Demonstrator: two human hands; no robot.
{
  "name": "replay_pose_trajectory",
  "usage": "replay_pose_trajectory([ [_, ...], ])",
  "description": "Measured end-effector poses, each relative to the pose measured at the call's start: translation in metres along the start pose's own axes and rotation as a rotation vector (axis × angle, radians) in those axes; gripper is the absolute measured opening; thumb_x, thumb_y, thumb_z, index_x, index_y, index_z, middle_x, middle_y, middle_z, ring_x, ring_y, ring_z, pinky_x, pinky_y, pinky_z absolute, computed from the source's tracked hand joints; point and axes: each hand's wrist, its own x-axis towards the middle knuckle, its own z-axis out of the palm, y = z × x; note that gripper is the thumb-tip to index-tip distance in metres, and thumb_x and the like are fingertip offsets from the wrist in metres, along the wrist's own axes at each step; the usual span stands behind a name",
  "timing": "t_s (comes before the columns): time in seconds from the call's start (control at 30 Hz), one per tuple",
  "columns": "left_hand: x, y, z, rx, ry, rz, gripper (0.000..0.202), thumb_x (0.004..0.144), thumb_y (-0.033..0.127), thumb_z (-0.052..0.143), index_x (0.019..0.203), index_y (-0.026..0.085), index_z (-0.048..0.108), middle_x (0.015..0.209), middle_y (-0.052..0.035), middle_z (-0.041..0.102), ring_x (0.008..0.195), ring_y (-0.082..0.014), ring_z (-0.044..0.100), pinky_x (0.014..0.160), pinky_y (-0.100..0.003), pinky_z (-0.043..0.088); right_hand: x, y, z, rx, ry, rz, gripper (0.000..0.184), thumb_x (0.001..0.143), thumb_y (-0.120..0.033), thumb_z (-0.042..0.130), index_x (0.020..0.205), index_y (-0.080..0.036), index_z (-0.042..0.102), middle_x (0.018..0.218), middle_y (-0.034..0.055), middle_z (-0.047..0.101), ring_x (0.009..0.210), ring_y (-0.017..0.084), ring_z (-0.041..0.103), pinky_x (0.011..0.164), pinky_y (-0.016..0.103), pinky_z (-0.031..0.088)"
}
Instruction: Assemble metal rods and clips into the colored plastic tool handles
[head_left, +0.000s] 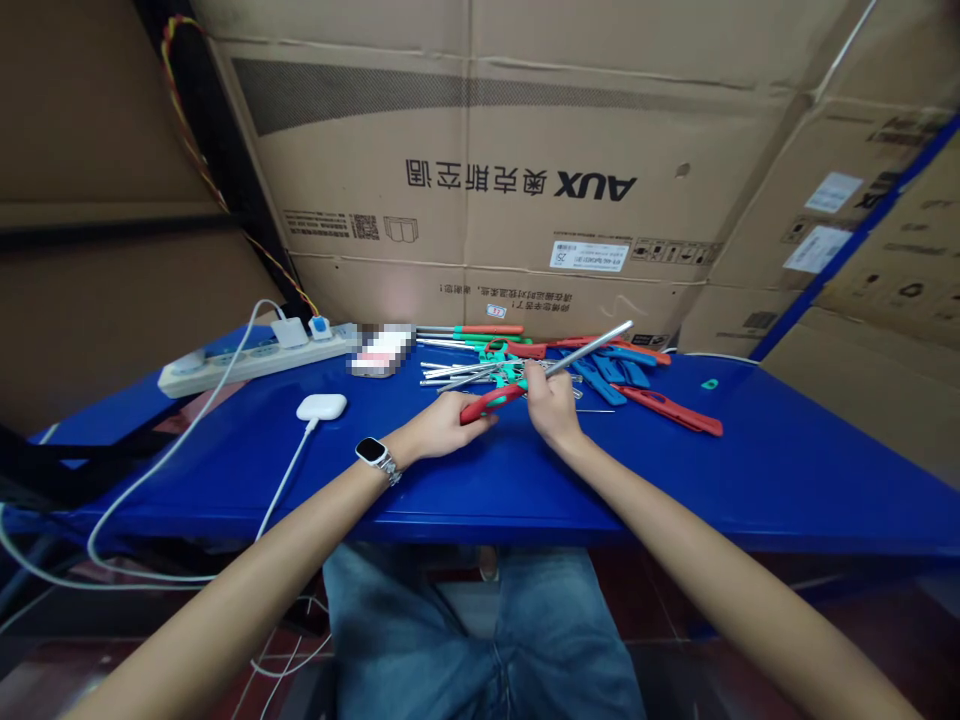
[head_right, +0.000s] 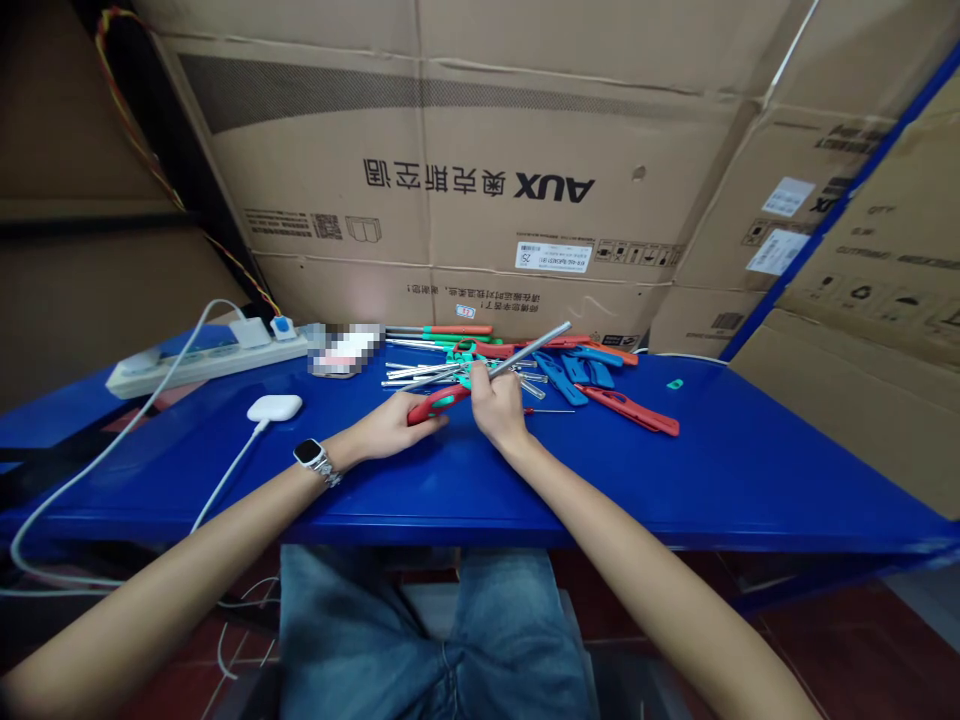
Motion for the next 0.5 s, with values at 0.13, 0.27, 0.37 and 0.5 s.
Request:
replay_pose_trajectory([
  [0.13,0.000,-0.003,-0.004,-0.071,-0.010,-0.041,0.048,0.083,0.051,0.060,0.058,0.019,0.035,0.053,0.0059,0.032,0.049,-0.0072,0.026,0.049,-0.023,0.024,0.008,-0.011,0.008,-0.017,-0.048,-0.043,0.041,0.087,-0.038,0.040,0.051,-0.024,0.025,0.046,-0.0028,0.026,0.046,0.012,0.029,0.048,0.029,0.022],
  [0.27,-0.003,-0.001,-0.007,-0.240,-0.076,-0.096,0.050,0.082,0.056,0.063,0.059,0.020,0.038,0.049,0.0054,0.039,0.043,-0.0070,0.032,0.044,-0.023,0.026,0.019,-0.021,0.013,-0.032,-0.172,-0.096,0.037,0.085,-0.035,0.039,0.052,-0.024,0.025,0.047,-0.0028,0.026,0.048,0.011,0.027,0.048,0.028,0.021],
  [0.37,-0.004,0.000,-0.004,-0.282,-0.048,-0.102,0.051,0.082,0.059,0.062,0.059,0.019,0.039,0.047,0.0051,0.041,0.042,-0.0067,0.033,0.043,-0.022,0.027,0.025,-0.022,0.015,-0.038,-0.182,-0.075,0.036,0.085,-0.034,0.038,0.053,-0.024,0.025,0.048,-0.0027,0.027,0.049,0.011,0.027,0.048,0.028,0.021],
  [0.5,-0.003,0.002,0.001,-0.248,0.052,-0.100,0.051,0.083,0.056,0.062,0.057,0.019,0.038,0.046,0.0051,0.041,0.041,-0.0055,0.032,0.041,-0.021,0.026,0.025,-0.018,0.019,-0.036,-0.164,-0.038,0.041,0.088,-0.041,0.040,0.054,-0.024,0.026,0.048,-0.0034,0.028,0.049,0.011,0.028,0.048,0.028,0.021],
])
